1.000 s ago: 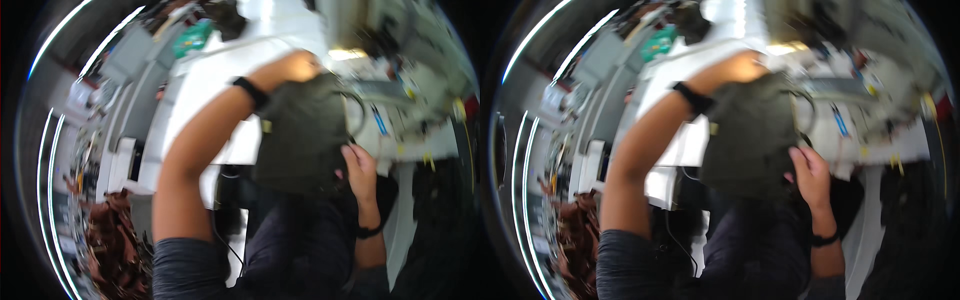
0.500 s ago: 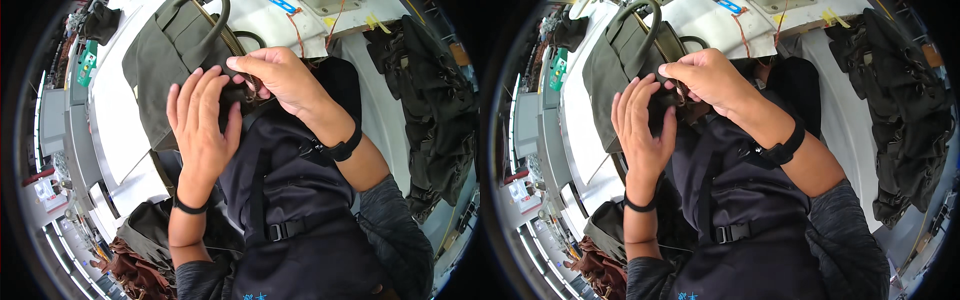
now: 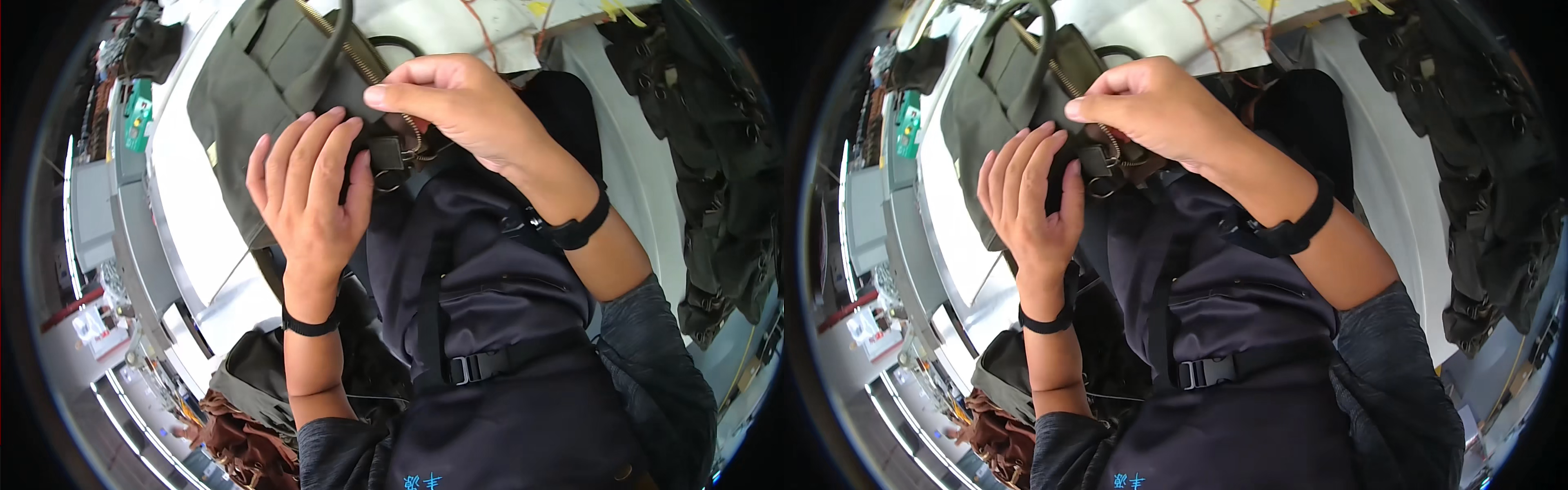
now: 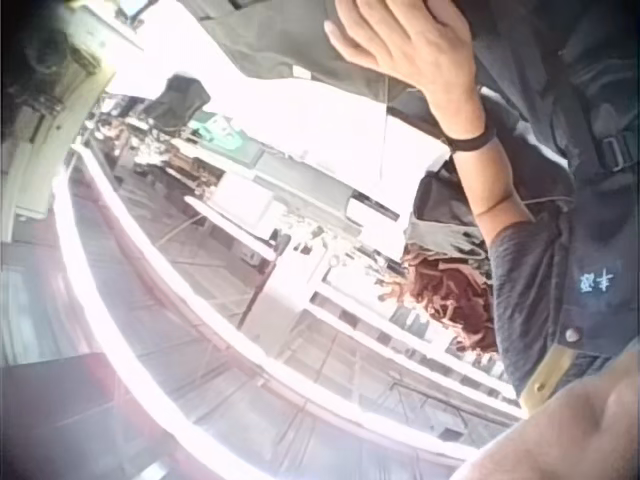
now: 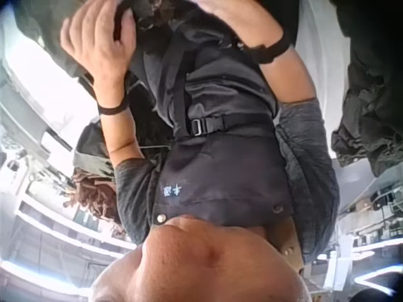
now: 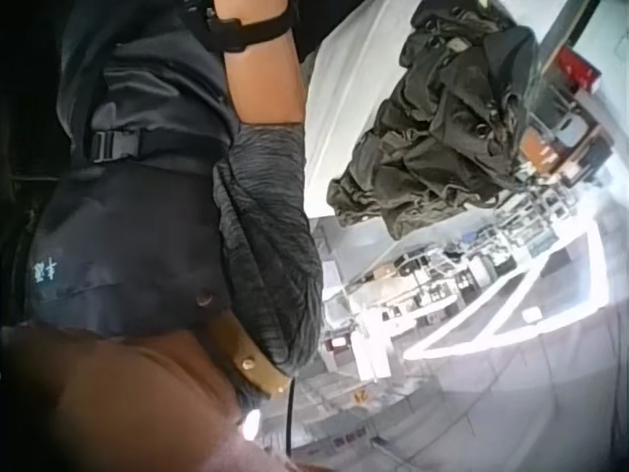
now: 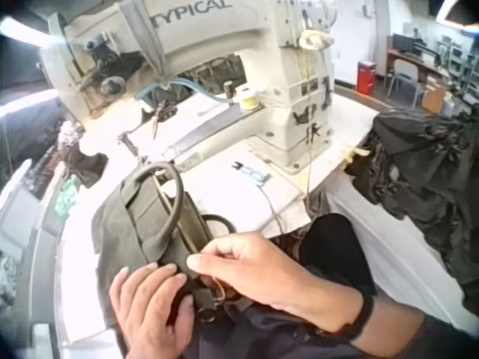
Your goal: The person sews a dark green bag using an industrial sewing machine. They align the bag's zipper and handle under the needle, guide the fabric through the machine to stitch the seams, and trim excess thread with scissors. The person repeats this process for different sections of the bag, including the handle attachment and zipper reinforcement.
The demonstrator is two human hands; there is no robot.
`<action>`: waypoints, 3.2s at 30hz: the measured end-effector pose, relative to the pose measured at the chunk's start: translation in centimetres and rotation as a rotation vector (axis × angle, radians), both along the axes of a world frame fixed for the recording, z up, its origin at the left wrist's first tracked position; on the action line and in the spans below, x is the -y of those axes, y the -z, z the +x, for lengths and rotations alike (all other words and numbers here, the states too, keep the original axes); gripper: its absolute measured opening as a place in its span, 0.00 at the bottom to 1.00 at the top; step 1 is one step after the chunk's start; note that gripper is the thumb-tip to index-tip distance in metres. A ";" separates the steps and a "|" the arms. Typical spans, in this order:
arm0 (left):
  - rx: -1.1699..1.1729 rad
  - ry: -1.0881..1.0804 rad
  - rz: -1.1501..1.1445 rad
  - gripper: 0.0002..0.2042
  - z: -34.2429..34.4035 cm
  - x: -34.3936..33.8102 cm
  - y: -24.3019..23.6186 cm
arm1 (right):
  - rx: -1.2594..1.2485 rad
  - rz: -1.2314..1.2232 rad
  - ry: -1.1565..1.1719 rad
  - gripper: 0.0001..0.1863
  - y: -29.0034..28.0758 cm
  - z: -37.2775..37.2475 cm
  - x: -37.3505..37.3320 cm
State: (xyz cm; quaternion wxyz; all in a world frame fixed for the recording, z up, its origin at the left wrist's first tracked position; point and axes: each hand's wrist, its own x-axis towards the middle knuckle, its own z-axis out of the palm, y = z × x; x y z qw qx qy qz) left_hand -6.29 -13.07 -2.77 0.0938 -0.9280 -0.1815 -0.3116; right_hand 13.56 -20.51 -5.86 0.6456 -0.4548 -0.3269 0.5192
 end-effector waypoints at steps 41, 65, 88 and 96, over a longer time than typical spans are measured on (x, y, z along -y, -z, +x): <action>-0.314 0.065 0.253 0.22 2.1 -5.8 -14.3 | 0.160 0.085 0.025 0.20 1.5 -0.7 -0.2; -0.318 -0.315 -0.143 0.48 2.4 -0.6 -6.6 | -0.175 0.096 0.029 0.19 -1.9 -3.4 0.2; -0.280 -0.300 -0.186 0.53 3.2 -4.5 -6.5 | -0.236 0.117 0.084 0.22 -1.9 -2.9 -2.8; -0.261 -0.279 -0.139 0.49 3.7 -5.7 -6.6 | -0.301 0.117 0.055 0.22 -2.2 -1.8 -4.3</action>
